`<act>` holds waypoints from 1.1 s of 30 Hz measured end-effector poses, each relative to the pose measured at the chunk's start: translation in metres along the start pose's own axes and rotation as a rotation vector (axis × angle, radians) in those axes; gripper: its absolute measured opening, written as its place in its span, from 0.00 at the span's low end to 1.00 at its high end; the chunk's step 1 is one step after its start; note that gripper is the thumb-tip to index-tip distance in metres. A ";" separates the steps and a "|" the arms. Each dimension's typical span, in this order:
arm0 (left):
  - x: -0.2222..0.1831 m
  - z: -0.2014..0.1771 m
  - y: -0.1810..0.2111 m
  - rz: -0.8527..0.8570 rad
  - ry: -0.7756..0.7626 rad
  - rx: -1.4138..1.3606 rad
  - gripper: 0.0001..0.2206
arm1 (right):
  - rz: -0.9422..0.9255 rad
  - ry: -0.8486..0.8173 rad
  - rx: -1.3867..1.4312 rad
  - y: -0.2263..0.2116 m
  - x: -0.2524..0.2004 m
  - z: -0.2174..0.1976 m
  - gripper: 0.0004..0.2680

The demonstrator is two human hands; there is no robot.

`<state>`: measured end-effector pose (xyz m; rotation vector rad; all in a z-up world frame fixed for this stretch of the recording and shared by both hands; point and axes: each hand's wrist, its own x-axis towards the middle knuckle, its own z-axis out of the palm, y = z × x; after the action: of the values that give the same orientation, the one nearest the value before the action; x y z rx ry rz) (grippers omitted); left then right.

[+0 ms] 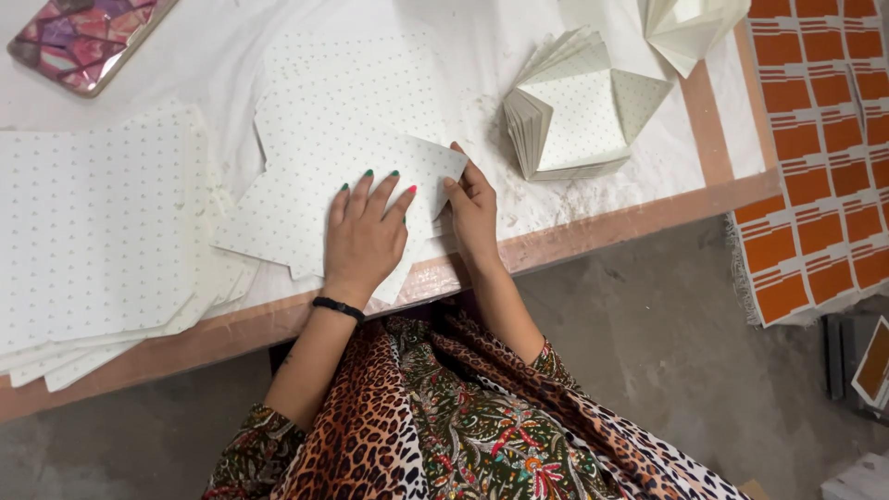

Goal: Folding pre-cut paper sheets into small decorative boxes or containers.

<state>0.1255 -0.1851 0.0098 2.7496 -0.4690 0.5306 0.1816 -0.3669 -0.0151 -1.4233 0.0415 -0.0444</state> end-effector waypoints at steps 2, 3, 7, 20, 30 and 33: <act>0.001 -0.005 0.000 0.003 0.014 0.004 0.19 | 0.026 -0.015 0.048 -0.002 -0.005 0.002 0.20; 0.002 -0.007 0.001 0.013 0.031 0.006 0.20 | 0.046 -0.024 0.097 -0.004 -0.007 0.002 0.21; 0.004 -0.004 0.001 0.012 0.043 0.017 0.20 | 0.018 -0.071 -0.034 -0.025 -0.018 0.008 0.24; -0.014 0.037 -0.015 -0.075 -0.112 0.030 0.12 | -0.396 -0.352 -0.917 -0.020 -0.063 0.053 0.32; -0.006 0.020 -0.015 -0.132 0.196 -0.151 0.13 | -0.531 -0.328 -1.132 -0.016 -0.067 0.061 0.21; -0.011 0.032 -0.016 -0.160 0.101 -0.079 0.14 | -0.482 -0.328 -1.107 -0.004 -0.058 0.044 0.20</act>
<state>0.1321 -0.1790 -0.0270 2.6410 -0.2383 0.5936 0.1257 -0.3208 -0.0049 -2.4988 -0.6391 -0.2077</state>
